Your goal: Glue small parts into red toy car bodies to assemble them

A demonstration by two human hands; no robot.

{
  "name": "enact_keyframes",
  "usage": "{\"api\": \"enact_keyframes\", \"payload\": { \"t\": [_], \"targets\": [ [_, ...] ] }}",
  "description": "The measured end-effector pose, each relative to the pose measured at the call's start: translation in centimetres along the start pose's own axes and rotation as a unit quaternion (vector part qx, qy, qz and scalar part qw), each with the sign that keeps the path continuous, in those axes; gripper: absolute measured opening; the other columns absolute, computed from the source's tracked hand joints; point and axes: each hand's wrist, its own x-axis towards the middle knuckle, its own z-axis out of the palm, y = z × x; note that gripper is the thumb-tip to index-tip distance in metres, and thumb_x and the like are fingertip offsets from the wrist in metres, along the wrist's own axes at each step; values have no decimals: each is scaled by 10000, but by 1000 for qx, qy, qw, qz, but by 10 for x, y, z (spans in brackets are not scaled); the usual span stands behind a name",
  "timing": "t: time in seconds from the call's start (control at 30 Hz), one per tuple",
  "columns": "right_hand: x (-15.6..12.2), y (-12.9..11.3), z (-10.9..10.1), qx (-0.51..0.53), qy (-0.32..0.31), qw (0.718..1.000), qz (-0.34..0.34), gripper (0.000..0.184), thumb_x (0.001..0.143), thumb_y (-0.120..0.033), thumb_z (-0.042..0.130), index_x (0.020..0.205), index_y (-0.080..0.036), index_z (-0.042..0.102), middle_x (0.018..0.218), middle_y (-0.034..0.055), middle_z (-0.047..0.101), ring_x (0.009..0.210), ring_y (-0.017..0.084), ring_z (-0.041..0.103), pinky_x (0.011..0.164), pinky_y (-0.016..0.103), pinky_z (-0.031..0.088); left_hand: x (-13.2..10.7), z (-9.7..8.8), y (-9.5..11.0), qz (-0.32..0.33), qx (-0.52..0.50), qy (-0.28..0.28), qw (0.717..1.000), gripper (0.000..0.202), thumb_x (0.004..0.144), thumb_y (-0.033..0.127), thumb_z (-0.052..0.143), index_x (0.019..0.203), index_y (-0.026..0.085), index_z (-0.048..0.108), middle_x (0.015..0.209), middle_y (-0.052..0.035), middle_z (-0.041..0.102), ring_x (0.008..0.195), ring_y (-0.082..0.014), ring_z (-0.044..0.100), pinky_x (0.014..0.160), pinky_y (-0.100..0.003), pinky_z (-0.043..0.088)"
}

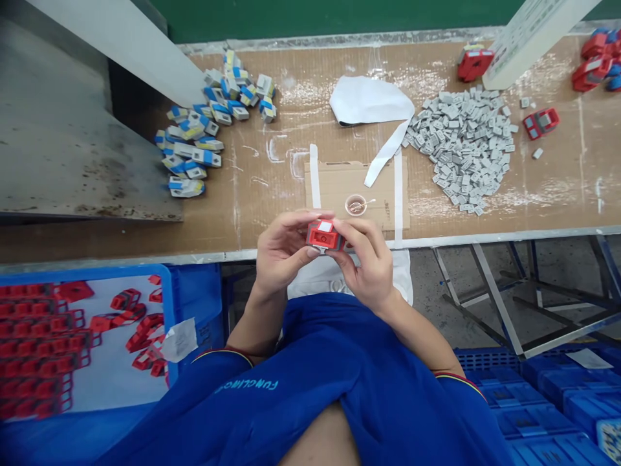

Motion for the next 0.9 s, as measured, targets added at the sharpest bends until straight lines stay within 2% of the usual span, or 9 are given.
{"api": "enact_keyframes", "payload": {
  "t": [0.1, 0.2, 0.27, 0.37, 0.43, 0.53, 0.7, 0.8, 0.9],
  "targets": [
    [4, -1, 1, 5, 10, 1000, -28, 389, 1051, -257, 680, 1434, -321, 657, 1188, 113, 744, 1005, 267, 743, 783, 412, 681, 3, -4, 4, 80, 62, -18, 995, 409, 927, 238, 868, 1320, 326, 796, 1402, -65, 777, 1328, -240, 737, 1099, -362, 649],
    [5, 1, 6, 48, 36, 998, -37, 395, 1039, -296, 715, 1432, -316, 674, 1173, 92, 743, 1017, 252, 739, 771, 386, 681, 7, -4, 1, 122, 75, -47, 989, 546, 916, 292, 889, 1437, 321, 732, 1422, -80, 777, 1324, -254, 751, 1113, -382, 653],
    [4, 3, 10, 99, 40, 994, -18, 405, 1037, -309, 725, 1439, -313, 673, 1184, 83, 739, 1046, 241, 741, 794, 376, 685, 9, -4, -2, 131, 76, -47, 987, 571, 941, 371, 865, 1484, 312, 697, 1413, -88, 784, 1309, -261, 763, 1101, -383, 659],
    [4, 1, 8, 147, 13, 989, 28, 439, 1034, -312, 730, 1464, -317, 641, 1290, 95, 727, 1130, 248, 748, 850, 397, 695, 14, -6, -1, 152, 130, -37, 979, 534, 965, 425, 829, 1469, 293, 711, 1357, -93, 809, 1244, -261, 790, 1092, -391, 654],
    [7, -3, 3, 134, 10, 991, 28, 399, 1019, -317, 749, 1409, -312, 663, 1331, 105, 711, 1189, 270, 734, 885, 432, 691, 17, -9, 3, 183, 181, -41, 966, 520, 978, 420, 813, 1463, 262, 714, 1325, -106, 815, 1219, -257, 793, 1087, -389, 649],
    [16, -10, -8, 66, 17, 998, -12, 223, 994, -265, 771, 1213, -295, 734, 1213, 85, 716, 1158, 273, 723, 951, 481, 665, 20, -12, 11, 218, 246, -58, 943, 492, 1016, 426, 760, 1467, 235, 704, 1307, -121, 807, 1189, -246, 788, 1035, -381, 660],
    [30, -18, -19, 4, -22, 999, -40, 139, 983, -186, 769, 1085, -275, 741, 1037, 45, 719, 974, 226, 738, 838, 417, 655, 22, -12, 15, 222, 281, -84, 930, 499, 1036, 470, 716, 1475, 233, 685, 1293, -129, 791, 1148, -237, 785, 970, -373, 666],
    [31, -19, -24, -3, -40, 999, -35, 124, 976, -181, 781, 1053, -267, 738, 1029, 45, 739, 963, 225, 749, 831, 415, 656, 23, -11, 15, 211, 250, -80, 942, 573, 973, 510, 787, 1470, 245, 681, 1246, -116, 805, 1116, -238, 793, 966, -373, 667],
    [32, -21, -26, 11, -41, 999, -33, 151, 956, -143, 786, 1025, -261, 721, 1142, 70, 757, 1016, 233, 759, 891, 445, 665, 24, -11, 16, 213, 238, -71, 945, 524, 966, 497, 796, 1421, 253, 708, 1207, -103, 814, 1113, -239, 798, 980, -382, 670]
  ]
}}
